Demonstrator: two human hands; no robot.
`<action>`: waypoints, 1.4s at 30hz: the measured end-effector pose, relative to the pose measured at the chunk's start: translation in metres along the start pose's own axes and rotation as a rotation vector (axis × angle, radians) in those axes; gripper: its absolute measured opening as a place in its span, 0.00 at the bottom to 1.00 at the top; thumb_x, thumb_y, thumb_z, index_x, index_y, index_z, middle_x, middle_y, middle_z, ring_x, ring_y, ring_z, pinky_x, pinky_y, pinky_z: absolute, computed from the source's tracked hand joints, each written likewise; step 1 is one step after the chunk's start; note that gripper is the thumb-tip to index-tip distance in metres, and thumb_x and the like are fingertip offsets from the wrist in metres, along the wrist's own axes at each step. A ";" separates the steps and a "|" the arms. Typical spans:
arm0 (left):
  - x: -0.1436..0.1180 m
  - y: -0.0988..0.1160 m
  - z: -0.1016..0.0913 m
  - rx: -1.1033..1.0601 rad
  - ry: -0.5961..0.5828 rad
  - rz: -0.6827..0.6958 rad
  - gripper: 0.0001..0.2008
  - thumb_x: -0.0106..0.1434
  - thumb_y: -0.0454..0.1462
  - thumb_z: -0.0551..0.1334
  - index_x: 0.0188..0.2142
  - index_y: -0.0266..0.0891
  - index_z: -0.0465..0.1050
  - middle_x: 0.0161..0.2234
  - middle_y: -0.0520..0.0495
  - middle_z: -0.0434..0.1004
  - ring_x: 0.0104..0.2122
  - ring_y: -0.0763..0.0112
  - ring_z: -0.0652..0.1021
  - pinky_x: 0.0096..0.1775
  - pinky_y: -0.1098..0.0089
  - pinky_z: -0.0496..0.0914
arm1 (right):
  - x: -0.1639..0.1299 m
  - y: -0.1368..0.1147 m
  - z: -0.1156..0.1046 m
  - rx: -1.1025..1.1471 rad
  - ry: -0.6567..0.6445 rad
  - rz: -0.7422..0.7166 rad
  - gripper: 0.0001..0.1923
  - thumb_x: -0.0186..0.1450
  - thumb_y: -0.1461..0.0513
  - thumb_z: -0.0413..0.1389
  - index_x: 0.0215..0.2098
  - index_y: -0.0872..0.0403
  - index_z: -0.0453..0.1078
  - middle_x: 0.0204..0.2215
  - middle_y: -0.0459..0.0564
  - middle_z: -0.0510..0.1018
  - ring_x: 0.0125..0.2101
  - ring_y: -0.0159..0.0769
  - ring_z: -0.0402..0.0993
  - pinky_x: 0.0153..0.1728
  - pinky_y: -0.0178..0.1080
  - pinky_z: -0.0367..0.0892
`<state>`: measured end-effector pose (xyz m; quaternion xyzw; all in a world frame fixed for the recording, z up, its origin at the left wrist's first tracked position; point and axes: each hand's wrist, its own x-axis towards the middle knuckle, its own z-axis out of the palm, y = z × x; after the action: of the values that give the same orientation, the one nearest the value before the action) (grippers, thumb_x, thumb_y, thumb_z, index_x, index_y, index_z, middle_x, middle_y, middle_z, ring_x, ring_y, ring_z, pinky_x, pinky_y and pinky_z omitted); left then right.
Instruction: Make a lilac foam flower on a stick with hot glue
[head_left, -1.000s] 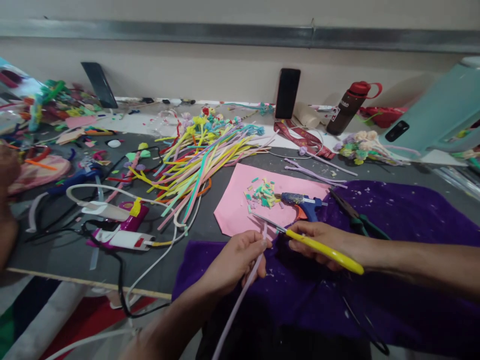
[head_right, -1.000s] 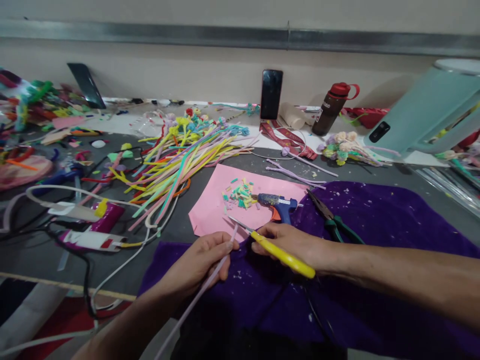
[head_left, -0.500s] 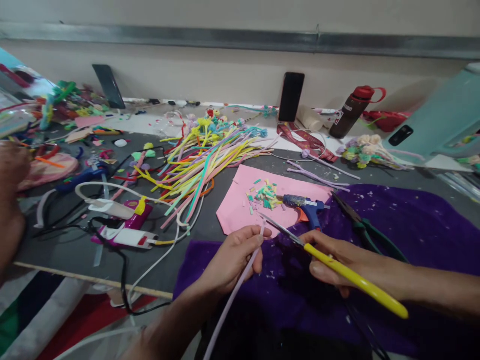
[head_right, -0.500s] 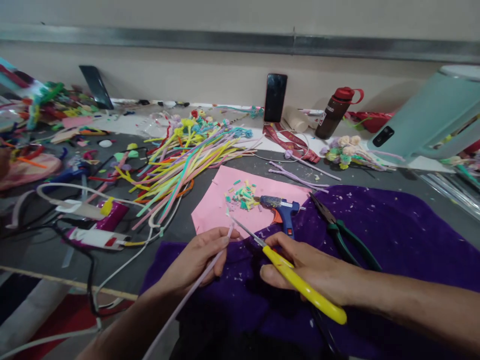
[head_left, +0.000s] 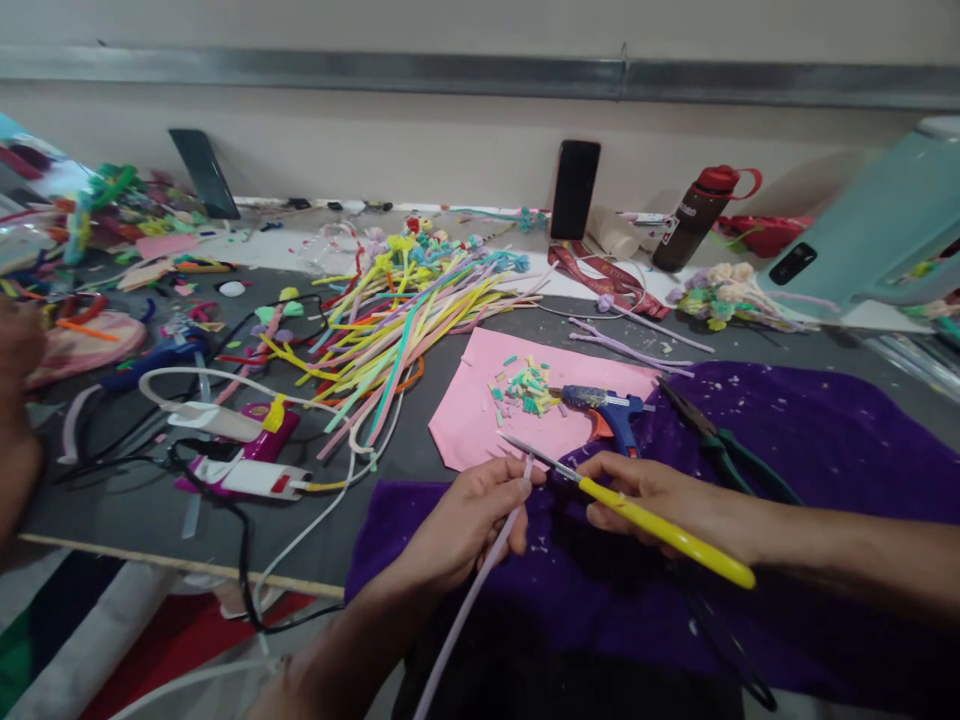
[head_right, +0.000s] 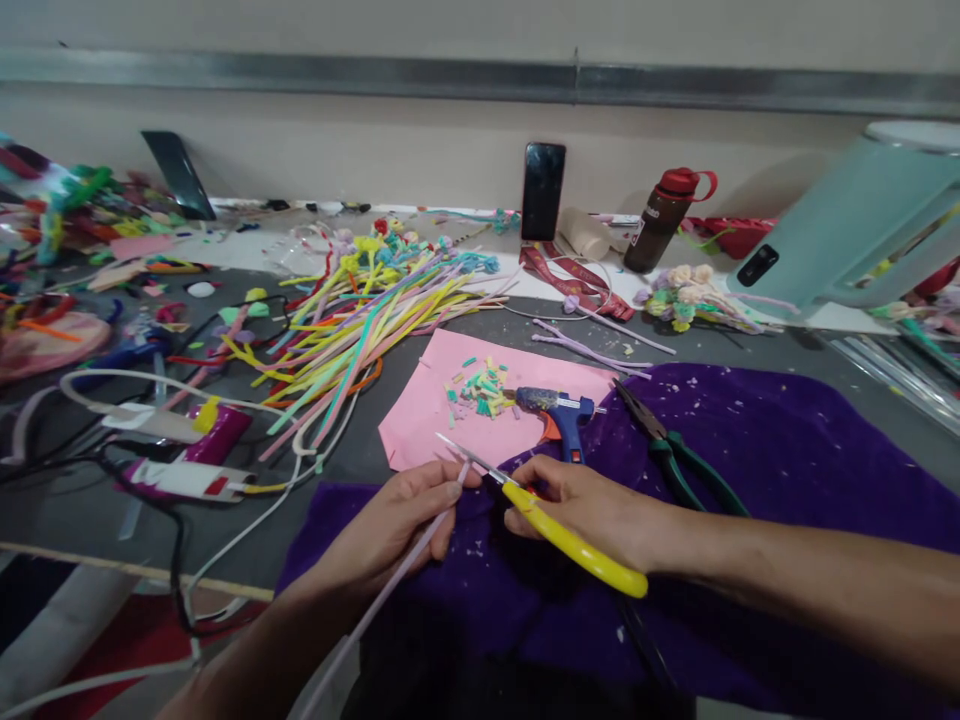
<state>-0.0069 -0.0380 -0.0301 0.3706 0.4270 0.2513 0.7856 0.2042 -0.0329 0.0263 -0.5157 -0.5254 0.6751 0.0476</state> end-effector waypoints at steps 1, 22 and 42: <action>0.000 0.000 0.000 0.006 0.002 -0.006 0.16 0.58 0.45 0.57 0.41 0.37 0.64 0.13 0.56 0.67 0.09 0.82 0.58 0.13 0.79 0.47 | 0.002 -0.001 -0.001 -0.001 0.008 0.024 0.14 0.59 0.56 0.56 0.38 0.55 0.60 0.19 0.36 0.58 0.15 0.18 0.51 0.15 0.25 0.51; 0.001 0.002 0.006 -0.006 0.041 0.015 0.17 0.59 0.46 0.56 0.42 0.36 0.65 0.12 0.57 0.66 0.08 0.82 0.57 0.13 0.79 0.46 | -0.021 0.006 -0.007 -0.148 -0.065 -0.093 0.20 0.59 0.48 0.53 0.42 0.52 0.60 0.25 0.41 0.63 0.23 0.25 0.55 0.21 0.27 0.56; 0.001 -0.002 0.001 0.019 0.053 -0.050 0.14 0.59 0.46 0.56 0.37 0.37 0.65 0.13 0.56 0.68 0.07 0.83 0.57 0.10 0.81 0.47 | 0.015 0.011 -0.012 0.117 -0.037 0.107 0.11 0.58 0.56 0.55 0.35 0.52 0.60 0.19 0.37 0.60 0.11 0.17 0.51 0.09 0.24 0.47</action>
<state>-0.0049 -0.0389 -0.0317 0.3605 0.4592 0.2371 0.7765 0.2115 -0.0206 0.0091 -0.5267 -0.4578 0.7155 0.0319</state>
